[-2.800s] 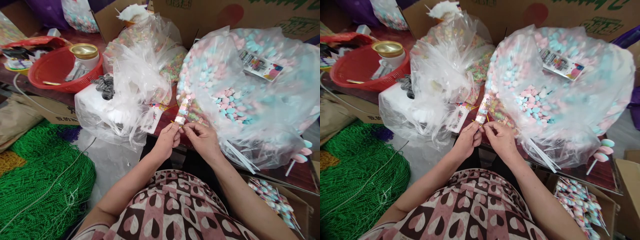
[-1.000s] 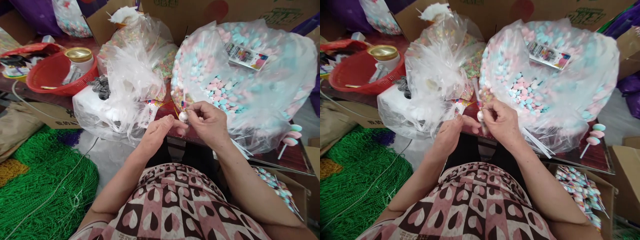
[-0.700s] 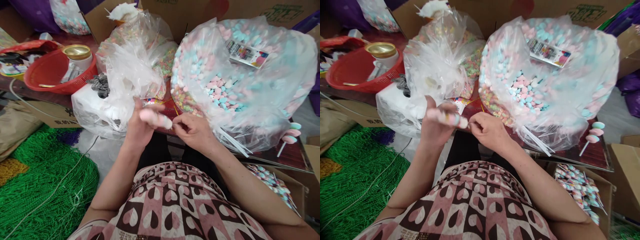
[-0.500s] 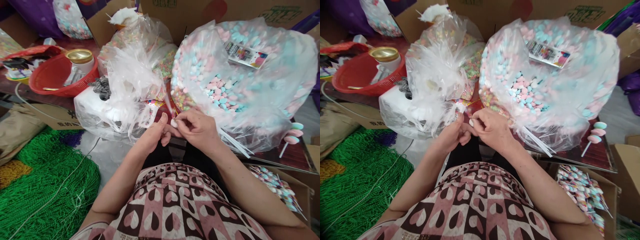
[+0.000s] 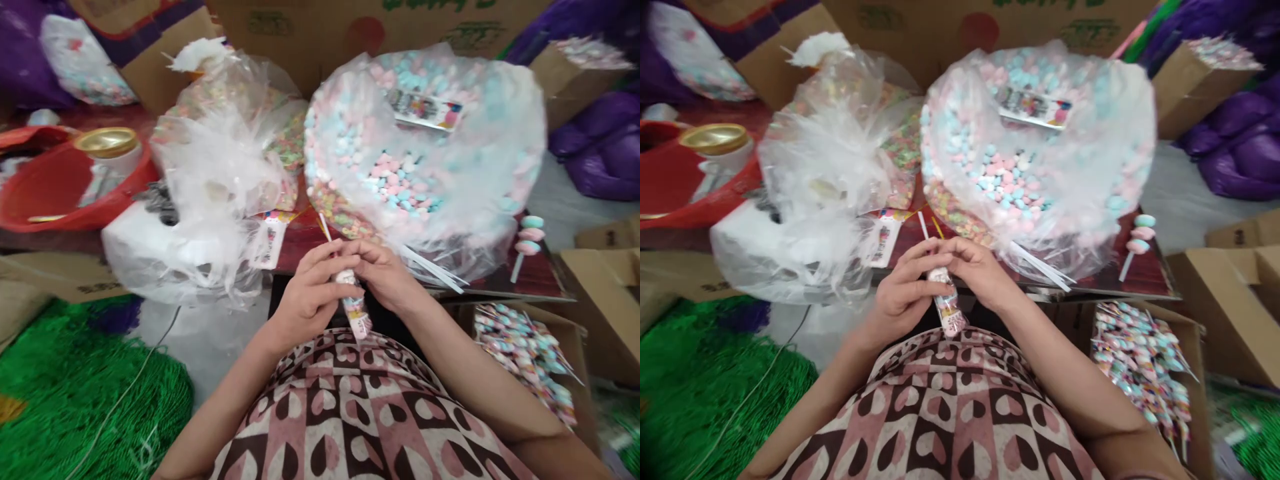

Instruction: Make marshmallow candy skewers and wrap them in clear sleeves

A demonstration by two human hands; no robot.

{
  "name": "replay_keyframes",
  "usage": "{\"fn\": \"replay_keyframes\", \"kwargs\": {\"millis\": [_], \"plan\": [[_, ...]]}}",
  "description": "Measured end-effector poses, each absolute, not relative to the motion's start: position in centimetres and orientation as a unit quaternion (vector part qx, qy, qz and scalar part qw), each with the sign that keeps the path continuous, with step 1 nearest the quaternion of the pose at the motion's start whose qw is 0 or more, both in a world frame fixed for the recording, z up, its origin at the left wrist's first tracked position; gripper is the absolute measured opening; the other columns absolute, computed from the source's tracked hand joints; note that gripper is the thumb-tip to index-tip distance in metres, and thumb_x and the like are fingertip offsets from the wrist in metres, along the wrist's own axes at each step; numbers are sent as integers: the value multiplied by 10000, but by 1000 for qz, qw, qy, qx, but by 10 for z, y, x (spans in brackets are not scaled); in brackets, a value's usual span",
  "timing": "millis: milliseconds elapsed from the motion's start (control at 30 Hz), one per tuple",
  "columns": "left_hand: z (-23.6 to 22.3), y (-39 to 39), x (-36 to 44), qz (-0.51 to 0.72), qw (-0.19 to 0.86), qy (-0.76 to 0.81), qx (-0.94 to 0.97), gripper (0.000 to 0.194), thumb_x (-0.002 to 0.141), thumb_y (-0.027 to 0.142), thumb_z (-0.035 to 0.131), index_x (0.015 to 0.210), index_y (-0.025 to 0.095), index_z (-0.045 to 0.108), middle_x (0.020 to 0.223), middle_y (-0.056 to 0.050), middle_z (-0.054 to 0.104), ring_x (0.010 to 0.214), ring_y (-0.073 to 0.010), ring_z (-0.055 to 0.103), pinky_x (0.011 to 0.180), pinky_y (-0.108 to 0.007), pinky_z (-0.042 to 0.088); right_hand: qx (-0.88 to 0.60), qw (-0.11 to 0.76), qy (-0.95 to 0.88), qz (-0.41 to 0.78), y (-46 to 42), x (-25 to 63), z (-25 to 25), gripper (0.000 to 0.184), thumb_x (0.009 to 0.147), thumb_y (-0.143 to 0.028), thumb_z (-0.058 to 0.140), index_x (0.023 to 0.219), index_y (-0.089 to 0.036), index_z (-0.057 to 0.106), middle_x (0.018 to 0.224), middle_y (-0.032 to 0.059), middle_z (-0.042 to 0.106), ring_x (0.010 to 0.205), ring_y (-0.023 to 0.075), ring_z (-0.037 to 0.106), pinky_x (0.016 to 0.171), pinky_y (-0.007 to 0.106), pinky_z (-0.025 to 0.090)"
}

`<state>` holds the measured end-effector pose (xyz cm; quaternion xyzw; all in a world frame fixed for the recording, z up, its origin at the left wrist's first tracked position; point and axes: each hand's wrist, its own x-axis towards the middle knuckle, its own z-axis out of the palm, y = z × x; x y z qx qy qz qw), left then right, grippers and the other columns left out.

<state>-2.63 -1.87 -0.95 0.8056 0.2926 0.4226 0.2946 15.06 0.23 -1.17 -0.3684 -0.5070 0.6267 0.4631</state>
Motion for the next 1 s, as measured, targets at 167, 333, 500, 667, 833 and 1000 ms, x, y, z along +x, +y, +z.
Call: {"fn": "replay_keyframes", "kwargs": {"millis": [167, 333, 500, 667, 833, 1000], "plan": [[-29, -19, -2, 360, 130, 235, 893, 444, 843, 39, 550, 1167, 313, 679, 1391, -55, 608, 1423, -250, 409, 1181, -530, 301, -378, 490, -327, 714, -23, 171, -21, 355, 679, -468, 791, 738, -215, 549, 603, -63, 537, 508, 92, 478, 490, 205, 400], [-29, -12, 9, 417, 177, 276, 848, 490, 863, 47, 541, 1278, 301, 598, 1414, -76, 575, 1350, -259, 501, 1101, -481, 439, -456, 514, -300, 661, -71, 232, -34, 345, 749, -468, 753, 814, -225, 518, 725, -8, 689, 603, 141, 648, 605, 261, 505], [-28, 1, 11, 484, 227, 377, 756, 324, 897, 120, 560, 1167, 273, 656, 1265, -39, 667, 1170, -199, 631, 1037, -378, 493, -698, 430, -325, 470, -140, 334, -63, 337, 761, -536, 689, 804, -226, 564, 750, 19, 704, 621, 156, 627, 567, 263, 474], [-36, 11, 8, 482, 257, 398, 737, 224, 923, 171, 534, 1069, 255, 681, 1170, -21, 706, 1133, -174, 647, 1035, -350, 494, -868, 274, -329, 250, -182, 413, -93, 341, 654, -556, 661, 599, -228, 583, 529, 19, 602, 524, 193, 566, 546, 322, 457], [-46, 13, 5, 460, 276, 403, 741, 233, 924, 147, 515, 1046, 232, 695, 1107, -36, 725, 1105, -161, 659, 1011, -333, 499, -901, 225, -337, 154, -166, 407, -73, 249, 686, -465, 617, 743, -236, 695, 677, 73, 715, 688, 289, 674, 709, 434, 512], [-52, 4, 5, 415, 275, 421, 758, 250, 933, 162, 477, 1026, 217, 702, 1088, -59, 734, 1094, -167, 661, 992, -333, 508, -791, 335, -488, 152, -122, 349, -33, 379, 821, -514, 567, 974, -201, 716, 802, 105, 757, 777, 283, 727, 784, 431, 585]]}}
